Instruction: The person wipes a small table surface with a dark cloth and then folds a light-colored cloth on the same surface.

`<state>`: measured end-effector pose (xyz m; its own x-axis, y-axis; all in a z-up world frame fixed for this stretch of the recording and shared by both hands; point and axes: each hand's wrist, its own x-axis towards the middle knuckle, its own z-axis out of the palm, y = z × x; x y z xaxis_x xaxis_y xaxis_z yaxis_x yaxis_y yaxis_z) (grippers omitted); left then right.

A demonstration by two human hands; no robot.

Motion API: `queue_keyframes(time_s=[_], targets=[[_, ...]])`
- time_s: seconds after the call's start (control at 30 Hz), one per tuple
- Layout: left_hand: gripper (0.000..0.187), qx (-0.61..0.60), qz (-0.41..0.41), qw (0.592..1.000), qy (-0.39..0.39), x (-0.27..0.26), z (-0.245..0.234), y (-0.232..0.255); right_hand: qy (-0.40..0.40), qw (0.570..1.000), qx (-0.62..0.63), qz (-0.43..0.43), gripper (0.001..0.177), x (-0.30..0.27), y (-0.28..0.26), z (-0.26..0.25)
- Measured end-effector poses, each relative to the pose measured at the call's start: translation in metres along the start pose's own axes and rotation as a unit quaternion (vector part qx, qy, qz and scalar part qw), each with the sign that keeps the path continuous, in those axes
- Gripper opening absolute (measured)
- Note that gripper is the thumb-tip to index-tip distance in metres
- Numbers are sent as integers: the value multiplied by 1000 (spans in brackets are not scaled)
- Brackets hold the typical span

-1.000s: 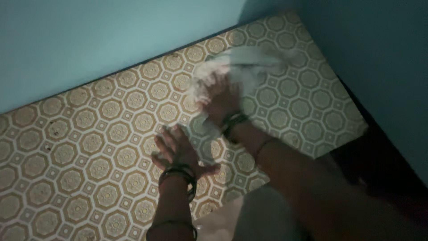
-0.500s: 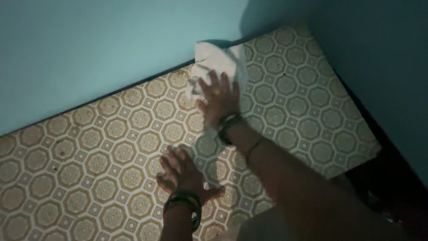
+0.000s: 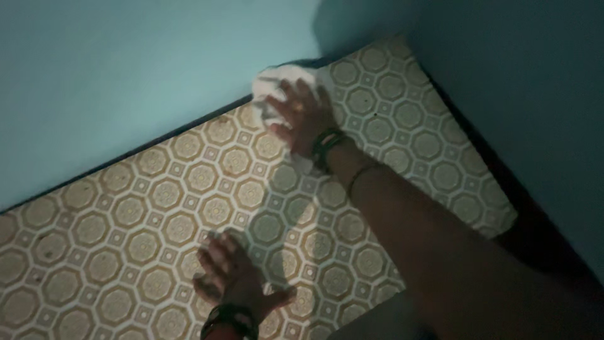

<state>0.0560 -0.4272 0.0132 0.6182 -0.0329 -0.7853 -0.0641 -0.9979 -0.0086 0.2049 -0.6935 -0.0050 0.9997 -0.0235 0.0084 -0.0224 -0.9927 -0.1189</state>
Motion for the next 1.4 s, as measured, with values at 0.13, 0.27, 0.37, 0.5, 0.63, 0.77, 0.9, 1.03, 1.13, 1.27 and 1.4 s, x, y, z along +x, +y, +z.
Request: queue_keyframes(time_s=[0.13, 0.27, 0.37, 0.5, 0.63, 0.77, 0.9, 1.03, 1.13, 1.27, 1.4], targets=[[178, 34, 3, 999, -10, 13, 8, -1, -78, 989, -25, 120, 74, 16, 52, -21], [180, 18, 1, 1000, -12, 17, 13, -6, -110, 971, -8, 213, 87, 9, 90, -40], [178, 39, 23, 998, 36, 17, 16, -5, -91, 960, 16, 263, 95, -13, 114, -43], [178, 28, 17, 998, 44, 18, 18, -5, -61, 952, 52, 294, 96, -65, 144, -35], [178, 91, 35, 992, 79, 21, 22, -6, -35, 940, 81, 330, 95, -126, 149, -28], [175, 106, 28, 990, 88, 19, 15, 2, -55, 928, 74, 362, 93, -182, 127, -27], [172, 25, 15, 994, 102, -2, 5, 2, -100, 919, 53, 379, 92, -225, 77, -17], [170, -1, 41, 992, 116, -21, -4, -4, -95, 933, 15, 347, 90, -254, 15, 6], [164, -11, 57, 991, 123, -32, -7, -9, -81, 947, 12, 310, 87, -263, -46, 20], [142, 37, 121, 975, 182, -34, 8, -23, -77, 962, 12, 261, 80, -256, -137, 37], [99, 57, 243, 940, 232, -17, 32, -69, -8, 976, 58, 208, 75, -251, -189, 39]])
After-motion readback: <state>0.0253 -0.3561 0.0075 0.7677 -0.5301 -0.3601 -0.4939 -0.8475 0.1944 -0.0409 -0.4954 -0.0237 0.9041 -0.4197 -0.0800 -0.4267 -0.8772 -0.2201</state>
